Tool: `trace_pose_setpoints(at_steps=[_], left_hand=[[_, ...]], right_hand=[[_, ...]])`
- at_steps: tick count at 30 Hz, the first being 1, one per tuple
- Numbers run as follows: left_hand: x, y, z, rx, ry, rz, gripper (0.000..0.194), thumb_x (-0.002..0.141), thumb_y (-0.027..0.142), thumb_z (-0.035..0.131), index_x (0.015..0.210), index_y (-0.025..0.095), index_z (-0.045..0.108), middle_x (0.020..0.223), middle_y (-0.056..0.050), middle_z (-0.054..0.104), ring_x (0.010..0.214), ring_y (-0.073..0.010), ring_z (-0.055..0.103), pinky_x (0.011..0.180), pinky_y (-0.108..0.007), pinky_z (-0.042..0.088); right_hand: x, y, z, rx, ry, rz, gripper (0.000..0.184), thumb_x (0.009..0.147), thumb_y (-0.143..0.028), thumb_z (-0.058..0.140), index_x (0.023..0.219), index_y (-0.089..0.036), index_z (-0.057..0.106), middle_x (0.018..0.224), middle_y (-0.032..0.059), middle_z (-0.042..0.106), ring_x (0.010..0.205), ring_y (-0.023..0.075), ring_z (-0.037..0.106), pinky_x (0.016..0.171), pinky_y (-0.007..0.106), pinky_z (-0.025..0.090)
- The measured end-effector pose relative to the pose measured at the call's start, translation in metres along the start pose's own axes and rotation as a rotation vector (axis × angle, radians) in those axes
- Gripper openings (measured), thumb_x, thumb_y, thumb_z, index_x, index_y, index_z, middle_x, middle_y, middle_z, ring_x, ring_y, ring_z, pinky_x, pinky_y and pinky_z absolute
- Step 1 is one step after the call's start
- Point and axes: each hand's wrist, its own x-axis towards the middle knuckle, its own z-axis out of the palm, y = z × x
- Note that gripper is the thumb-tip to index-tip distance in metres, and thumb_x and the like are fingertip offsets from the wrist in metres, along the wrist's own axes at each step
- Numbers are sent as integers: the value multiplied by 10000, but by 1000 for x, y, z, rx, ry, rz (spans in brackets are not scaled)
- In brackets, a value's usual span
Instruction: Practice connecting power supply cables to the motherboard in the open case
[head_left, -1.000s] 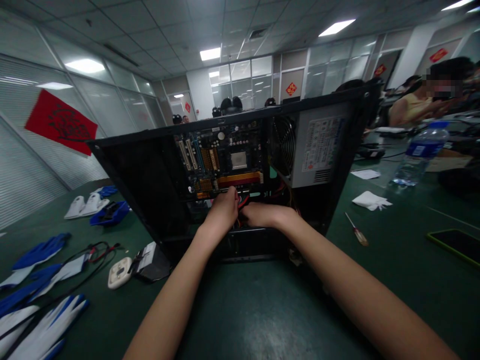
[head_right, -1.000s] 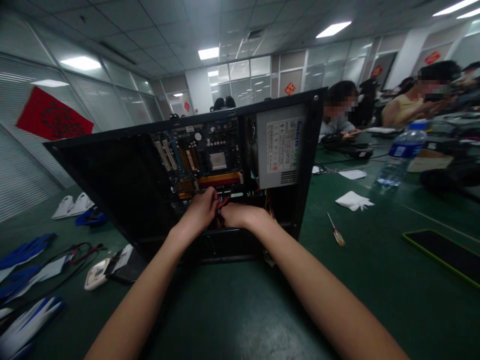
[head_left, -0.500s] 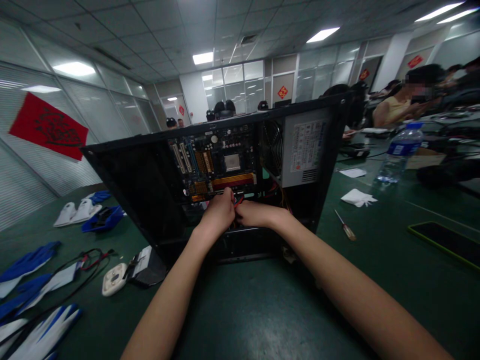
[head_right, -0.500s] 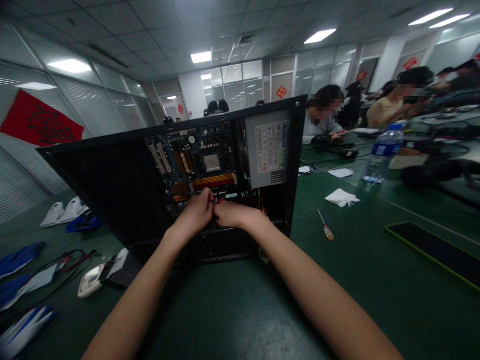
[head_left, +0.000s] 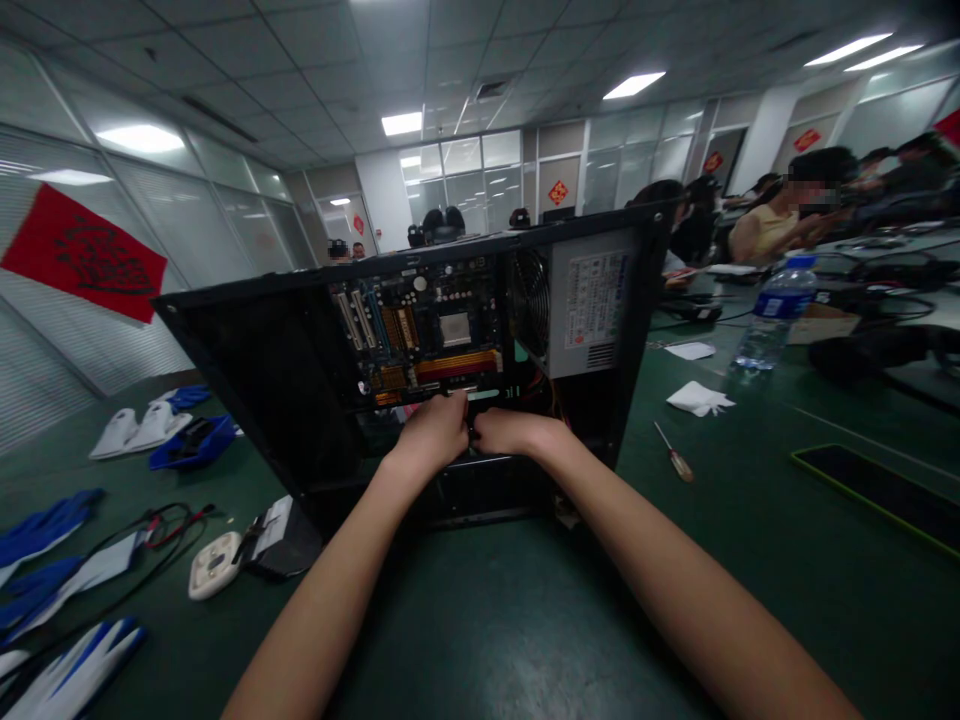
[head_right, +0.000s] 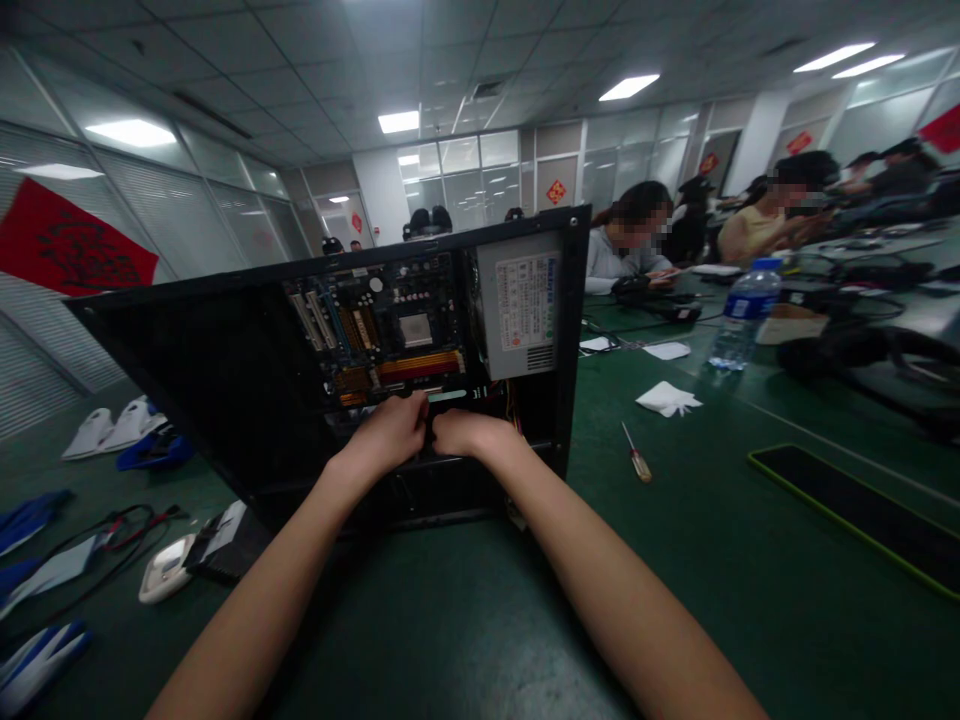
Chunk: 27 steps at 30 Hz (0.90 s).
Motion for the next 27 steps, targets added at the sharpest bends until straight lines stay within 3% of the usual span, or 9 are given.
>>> trace_pose_setpoints(at_steps=[7,9,12,14,16,19,22,25,27], left_hand=[[-6,5,-5,20,46,35,224,894,155,480,1075,217,597,897,-118,717,827,-283,700,678,-325,464],[-6,2,-3,7,56,24,203,919,182,475,1080,213,594,898,-120,716,830,-281,700,690,-331,471],[-5,-6,-3,-65,131,-8,185,954,231,459,1062,196,605,924,-120,719,868,-273,696,736,-340,487],[-4,-13,-7,-214,205,24,202,969,243,442,1039,193,625,962,-100,726,915,-245,691,797,-328,495],[-7,-19,-18,-416,286,83,239,982,270,427,1053,191,641,988,-73,734,935,-213,688,831,-300,500],[-21,-27,-44,-572,412,117,314,984,372,435,1057,174,668,969,-61,745,896,-200,689,814,-278,514],[-37,-35,-68,-492,531,123,362,962,430,466,958,155,702,924,-73,744,865,-203,684,815,-280,516],[-42,-43,-78,-505,707,92,351,949,430,473,965,159,694,1014,-84,730,971,-214,668,893,-294,508],[-38,-46,-78,-677,708,55,350,947,430,467,1038,161,671,1097,-87,710,1034,-221,647,911,-307,510]], right_hand=[[-8,-9,-10,-97,-169,270,380,852,-167,583,1190,-69,727,1192,235,696,1080,322,687,800,339,530],[-8,-10,-9,-128,-91,254,371,882,-179,553,1185,-49,722,1180,256,693,1064,329,691,802,350,527],[-4,-10,-8,-57,217,179,380,941,-270,479,1102,-48,742,1102,263,715,995,324,705,769,347,517],[-1,-11,-9,126,458,118,381,946,-326,460,916,-96,762,930,200,753,873,282,718,709,310,504],[3,-14,-12,430,612,75,393,947,-355,445,760,-134,710,731,121,728,708,222,700,613,267,481],[4,-22,-19,1027,651,21,374,952,-430,437,749,-169,610,579,25,635,512,155,625,479,219,442],[-1,-33,-22,1440,643,-45,318,921,-444,483,747,-185,545,558,-10,604,445,128,591,418,191,407],[-10,-45,-23,1587,709,-97,319,894,-447,505,705,-190,510,520,-19,574,407,121,566,373,181,346],[-17,-51,-23,1550,757,-146,328,879,-464,529,698,-191,508,502,-27,552,398,123,560,361,184,328]])
